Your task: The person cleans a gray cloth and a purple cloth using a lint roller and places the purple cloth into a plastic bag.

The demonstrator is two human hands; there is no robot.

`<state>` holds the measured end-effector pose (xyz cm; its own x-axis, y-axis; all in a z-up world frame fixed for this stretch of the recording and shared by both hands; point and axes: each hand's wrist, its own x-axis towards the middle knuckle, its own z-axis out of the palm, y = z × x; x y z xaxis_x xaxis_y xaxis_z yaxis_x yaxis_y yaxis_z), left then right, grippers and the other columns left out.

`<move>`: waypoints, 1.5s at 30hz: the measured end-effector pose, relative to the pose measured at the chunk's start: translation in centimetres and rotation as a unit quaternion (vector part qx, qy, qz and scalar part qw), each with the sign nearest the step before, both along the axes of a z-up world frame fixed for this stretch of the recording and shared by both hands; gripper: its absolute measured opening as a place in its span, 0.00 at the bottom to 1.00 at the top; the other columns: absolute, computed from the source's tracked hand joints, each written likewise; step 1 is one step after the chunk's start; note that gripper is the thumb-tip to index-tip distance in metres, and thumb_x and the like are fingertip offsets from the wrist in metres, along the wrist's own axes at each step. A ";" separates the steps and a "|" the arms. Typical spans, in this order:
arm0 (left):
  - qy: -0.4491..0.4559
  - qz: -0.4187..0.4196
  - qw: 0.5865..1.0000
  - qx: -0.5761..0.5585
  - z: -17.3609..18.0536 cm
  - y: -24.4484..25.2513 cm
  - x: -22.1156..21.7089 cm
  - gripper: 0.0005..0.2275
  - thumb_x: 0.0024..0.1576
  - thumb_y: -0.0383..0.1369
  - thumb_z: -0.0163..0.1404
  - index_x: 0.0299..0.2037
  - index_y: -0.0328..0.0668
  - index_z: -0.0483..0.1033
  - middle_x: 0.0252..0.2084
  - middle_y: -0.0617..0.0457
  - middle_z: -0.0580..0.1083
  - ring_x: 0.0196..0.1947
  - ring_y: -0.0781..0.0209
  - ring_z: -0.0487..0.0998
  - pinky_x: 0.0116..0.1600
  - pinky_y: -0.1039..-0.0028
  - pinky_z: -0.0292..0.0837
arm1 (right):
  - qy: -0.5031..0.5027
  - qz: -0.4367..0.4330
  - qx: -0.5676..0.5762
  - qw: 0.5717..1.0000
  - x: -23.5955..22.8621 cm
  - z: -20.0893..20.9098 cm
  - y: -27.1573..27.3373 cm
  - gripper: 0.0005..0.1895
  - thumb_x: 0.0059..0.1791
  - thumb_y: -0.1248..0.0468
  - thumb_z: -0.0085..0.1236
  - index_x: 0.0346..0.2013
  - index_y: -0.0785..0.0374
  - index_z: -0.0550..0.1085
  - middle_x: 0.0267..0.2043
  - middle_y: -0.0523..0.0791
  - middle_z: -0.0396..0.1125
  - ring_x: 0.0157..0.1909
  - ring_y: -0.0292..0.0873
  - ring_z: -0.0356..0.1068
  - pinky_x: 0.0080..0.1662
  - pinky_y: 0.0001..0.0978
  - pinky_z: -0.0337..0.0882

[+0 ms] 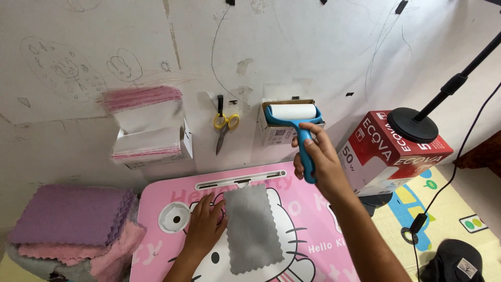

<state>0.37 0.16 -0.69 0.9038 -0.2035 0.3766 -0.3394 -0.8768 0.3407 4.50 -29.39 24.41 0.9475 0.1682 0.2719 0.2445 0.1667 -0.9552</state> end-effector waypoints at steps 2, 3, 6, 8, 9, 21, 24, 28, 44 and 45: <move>-0.015 0.000 1.000 -0.005 -0.2 0.0 0.0 0.22 0.55 0.39 0.54 0.60 0.50 0.69 0.69 0.41 0.60 0.68 0.40 0.61 0.63 0.52 0.61 | 0.007 0.012 -0.009 1.000 1.0 0.4 -0.6 0.25 0.56 0.60 0.38 0.68 0.63 0.56 0.50 0.52 0.62 0.27 0.38 0.64 0.26 0.29 0.67; -0.029 0.000 1.000 -0.009 -0.3 -0.1 0.0 0.22 0.54 0.39 0.55 0.60 0.50 0.69 0.69 0.41 0.61 0.68 0.40 0.61 0.63 0.52 0.61 | 0.015 0.023 -0.017 0.999 1.5 0.6 -0.9 0.27 0.56 0.59 0.38 0.69 0.64 0.56 0.51 0.53 0.63 0.28 0.39 0.65 0.26 0.29 0.68; -0.023 0.003 1.000 -0.001 -0.2 0.0 0.1 0.22 0.55 0.39 0.54 0.60 0.49 0.69 0.69 0.41 0.61 0.68 0.40 0.61 0.62 0.52 0.62 | 0.055 0.052 -0.008 0.997 2.3 1.6 -1.4 0.30 0.54 0.57 0.40 0.70 0.63 0.56 0.48 0.51 0.63 0.29 0.38 0.65 0.29 0.29 0.68; -0.034 0.003 0.999 -0.005 -0.3 -0.1 0.0 0.22 0.54 0.39 0.55 0.60 0.49 0.69 0.69 0.41 0.62 0.68 0.41 0.62 0.62 0.53 0.62 | 0.066 0.062 -0.018 0.996 2.7 2.1 -1.6 0.33 0.53 0.53 0.39 0.71 0.64 0.55 0.49 0.52 0.63 0.31 0.41 0.65 0.30 0.31 0.67; -0.044 0.003 0.999 -0.008 -0.3 -0.1 0.0 0.23 0.54 0.39 0.55 0.60 0.49 0.69 0.68 0.41 0.62 0.68 0.41 0.62 0.62 0.53 0.62 | 0.078 0.070 -0.027 0.994 2.9 2.3 -1.7 0.36 0.53 0.49 0.38 0.72 0.64 0.55 0.50 0.54 0.63 0.33 0.43 0.65 0.31 0.32 0.65; -0.062 0.002 0.998 -0.014 0.6 -0.4 -0.4 0.23 0.56 0.39 0.54 0.62 0.45 0.69 0.68 0.43 0.63 0.68 0.41 0.62 0.65 0.54 0.61 | -0.084 -0.190 -0.119 0.971 0.5 -6.1 -2.7 0.14 0.61 0.58 0.29 0.60 0.56 0.51 0.33 0.45 0.55 0.20 0.34 0.56 0.23 0.24 0.60; -0.024 -0.012 0.999 0.039 1.2 -0.2 -0.1 0.19 0.64 0.41 0.46 0.63 0.49 0.68 0.65 0.43 0.65 0.69 0.43 0.63 0.70 0.51 0.57 | -0.055 -0.142 -0.017 0.988 1.1 -11.6 -1.9 0.07 0.58 0.64 0.40 0.50 0.52 0.57 0.24 0.35 0.50 0.15 0.28 0.48 0.17 0.19 0.48; -0.029 -0.014 0.996 0.088 1.0 -1.0 -0.3 0.19 0.62 0.42 0.47 0.62 0.49 0.69 0.64 0.44 0.65 0.68 0.45 0.63 0.69 0.50 0.56 | -0.008 -0.166 -0.289 0.943 1.4 -16.7 -1.5 0.08 0.54 0.62 0.57 0.48 0.52 0.76 0.38 0.45 0.73 0.33 0.41 0.70 0.32 0.26 0.67; 0.053 0.037 0.992 0.109 1.5 -2.0 4.8 0.17 0.61 0.37 0.50 0.60 0.45 0.72 0.53 0.48 0.70 0.55 0.48 0.73 0.51 0.55 0.73 | -0.110 -0.050 -0.601 0.790 2.3 -16.0 3.6 0.15 0.53 0.61 0.56 0.54 0.59 0.77 0.52 0.47 0.71 0.49 0.50 0.74 0.43 0.40 0.79; 0.061 0.037 0.991 0.110 1.5 -1.8 5.3 0.13 0.62 0.36 0.50 0.55 0.46 0.76 0.50 0.49 0.71 0.52 0.50 0.74 0.48 0.57 0.74 | -0.087 -0.042 -0.600 0.794 2.5 -15.9 3.7 0.15 0.53 0.60 0.57 0.53 0.60 0.77 0.50 0.47 0.71 0.50 0.50 0.73 0.45 0.42 0.78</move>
